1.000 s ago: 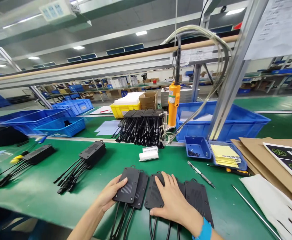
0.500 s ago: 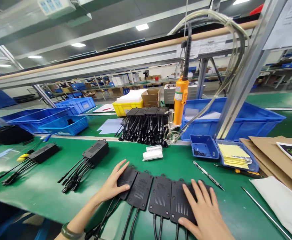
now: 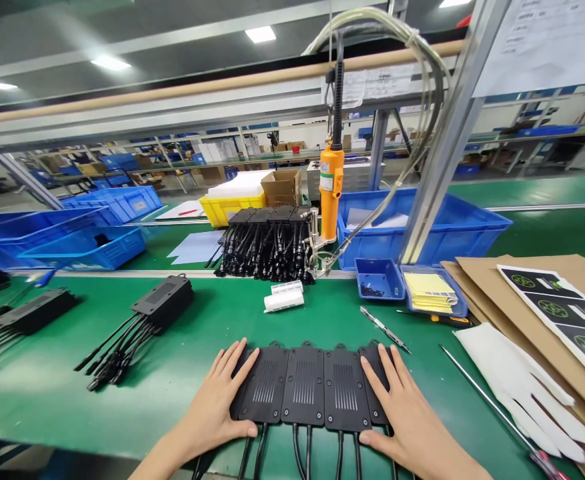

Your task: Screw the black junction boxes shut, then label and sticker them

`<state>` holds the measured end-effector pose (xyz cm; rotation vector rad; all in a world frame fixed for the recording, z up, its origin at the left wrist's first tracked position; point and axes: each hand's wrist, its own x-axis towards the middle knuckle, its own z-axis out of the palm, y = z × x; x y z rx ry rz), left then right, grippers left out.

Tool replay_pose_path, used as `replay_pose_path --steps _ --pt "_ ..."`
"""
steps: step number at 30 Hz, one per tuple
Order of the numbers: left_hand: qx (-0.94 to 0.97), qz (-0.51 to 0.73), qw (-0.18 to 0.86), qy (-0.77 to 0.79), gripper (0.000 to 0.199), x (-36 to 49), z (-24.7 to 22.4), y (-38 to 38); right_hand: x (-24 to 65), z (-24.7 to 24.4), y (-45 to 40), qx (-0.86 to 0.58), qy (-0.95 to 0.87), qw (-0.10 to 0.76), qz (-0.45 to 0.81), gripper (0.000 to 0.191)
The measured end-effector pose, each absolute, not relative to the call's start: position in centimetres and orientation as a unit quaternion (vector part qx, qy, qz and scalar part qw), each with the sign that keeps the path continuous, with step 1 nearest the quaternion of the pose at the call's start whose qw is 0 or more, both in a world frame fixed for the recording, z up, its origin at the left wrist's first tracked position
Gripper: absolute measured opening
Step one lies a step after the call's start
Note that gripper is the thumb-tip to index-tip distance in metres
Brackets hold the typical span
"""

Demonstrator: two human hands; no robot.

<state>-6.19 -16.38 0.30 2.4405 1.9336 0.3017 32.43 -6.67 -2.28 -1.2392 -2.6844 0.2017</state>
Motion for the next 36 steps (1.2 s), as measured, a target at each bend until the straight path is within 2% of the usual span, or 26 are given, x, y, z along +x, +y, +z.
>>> replay_pose_path --steps 7,14,15,17,19,20,24,28,32,36 --pt "0.831 0.041 0.073 0.55 0.105 -5.4 2.2 -14.8 32.5 -2.3 -7.2 -0.395 -0.912 0.103 0.04 0.079" --pt "0.816 0.055 0.131 0.561 0.105 -5.1 3.0 -15.7 33.3 -3.2 -6.8 -0.385 -0.914 0.118 0.049 0.073" --pt "0.809 0.06 0.151 0.565 0.101 -5.2 3.4 -15.4 33.3 -3.1 -6.5 -0.378 -0.917 0.11 0.059 0.073" --pt "0.791 0.087 0.164 0.583 0.079 -5.7 4.3 -14.1 33.0 -2.4 -5.9 -0.361 -0.924 0.093 0.083 0.073" --pt "0.773 0.138 0.125 0.606 0.051 -6.1 4.8 -11.8 32.3 -1.4 -5.2 -0.355 -0.925 0.083 0.106 0.069" --pt "0.767 0.167 0.092 0.613 0.042 -6.3 4.9 -10.2 31.8 -0.8 -4.9 -0.358 -0.923 0.079 0.116 0.065" --pt "0.759 0.216 0.043 0.613 0.048 -6.3 4.3 -3.6 28.8 1.6 -4.1 -0.362 -0.916 0.081 0.151 0.053" --pt "0.779 0.236 0.053 0.579 0.031 -4.9 3.7 -0.4 25.0 3.0 -2.9 -0.338 -0.913 0.157 0.166 0.041" --pt "0.801 0.253 0.081 0.536 0.018 -3.3 3.9 -1.5 21.9 3.1 -0.8 -0.32 -0.893 0.287 0.135 0.026" --pt "0.811 0.274 0.108 0.506 0.009 -2.4 4.0 -3.1 20.4 2.4 0.5 -0.293 -0.878 0.354 0.136 0.019"
